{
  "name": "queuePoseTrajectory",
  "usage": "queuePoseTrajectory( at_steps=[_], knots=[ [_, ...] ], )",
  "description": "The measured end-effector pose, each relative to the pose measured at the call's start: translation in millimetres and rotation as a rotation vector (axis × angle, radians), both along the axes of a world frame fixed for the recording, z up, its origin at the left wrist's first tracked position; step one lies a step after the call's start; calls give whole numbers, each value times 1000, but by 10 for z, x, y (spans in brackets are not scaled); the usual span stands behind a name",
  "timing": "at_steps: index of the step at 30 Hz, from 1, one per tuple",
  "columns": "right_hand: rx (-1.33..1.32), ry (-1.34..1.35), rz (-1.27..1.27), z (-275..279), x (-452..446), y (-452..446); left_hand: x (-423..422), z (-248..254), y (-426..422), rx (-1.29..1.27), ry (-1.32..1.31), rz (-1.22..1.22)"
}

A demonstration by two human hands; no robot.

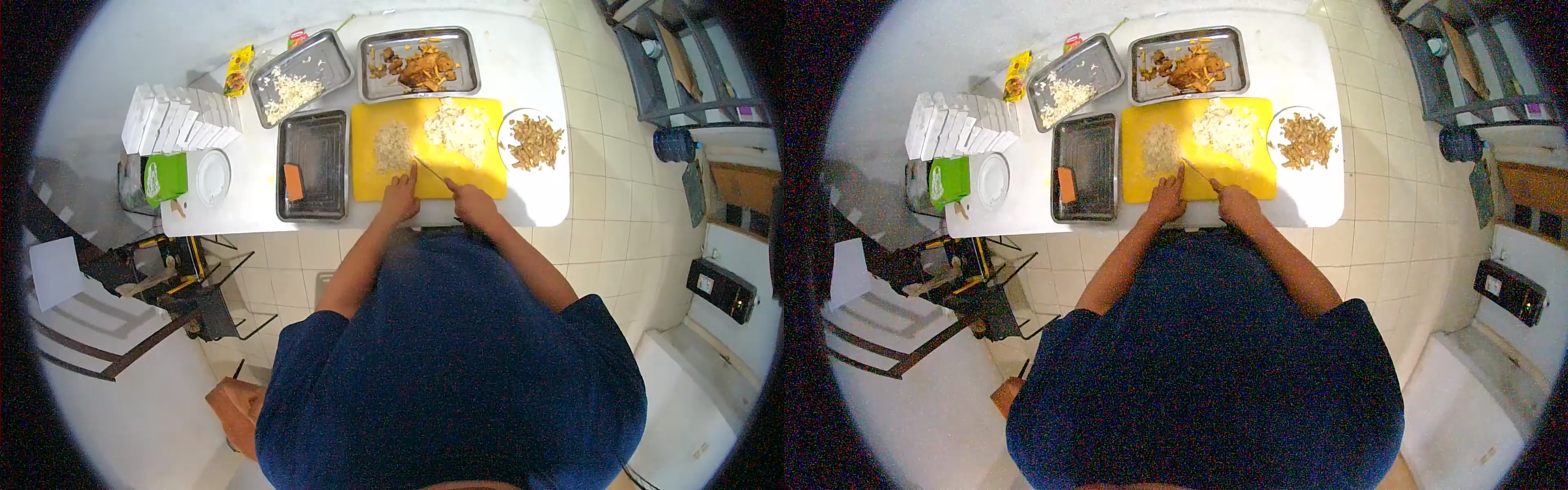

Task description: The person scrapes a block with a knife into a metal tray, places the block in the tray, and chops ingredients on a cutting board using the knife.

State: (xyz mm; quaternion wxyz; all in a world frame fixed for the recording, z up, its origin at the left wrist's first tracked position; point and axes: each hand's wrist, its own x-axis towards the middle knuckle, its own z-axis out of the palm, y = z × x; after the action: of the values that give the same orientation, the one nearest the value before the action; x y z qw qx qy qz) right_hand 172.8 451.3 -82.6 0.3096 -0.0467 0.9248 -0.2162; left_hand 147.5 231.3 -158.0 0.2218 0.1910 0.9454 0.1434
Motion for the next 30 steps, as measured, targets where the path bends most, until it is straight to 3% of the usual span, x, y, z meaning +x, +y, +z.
queuePoseTrajectory(
  at_steps=[5,8,14,23,30],
  knots=[
    [15,121,35,-84,117,-24,-66,-20,26,-39,-23,-26],
    [-11,31,36,-132,57,44,-89,37,79,-79,11,-14],
    [-232,93,-89,-384,40,141,-118,-61,68,-52,40,-9],
    [-42,162,98,47,-221,192,-30,-133,7,58,92,49],
    [-30,160,148,-114,-219,297,-33,20,24,60,43,79]
  ],
)
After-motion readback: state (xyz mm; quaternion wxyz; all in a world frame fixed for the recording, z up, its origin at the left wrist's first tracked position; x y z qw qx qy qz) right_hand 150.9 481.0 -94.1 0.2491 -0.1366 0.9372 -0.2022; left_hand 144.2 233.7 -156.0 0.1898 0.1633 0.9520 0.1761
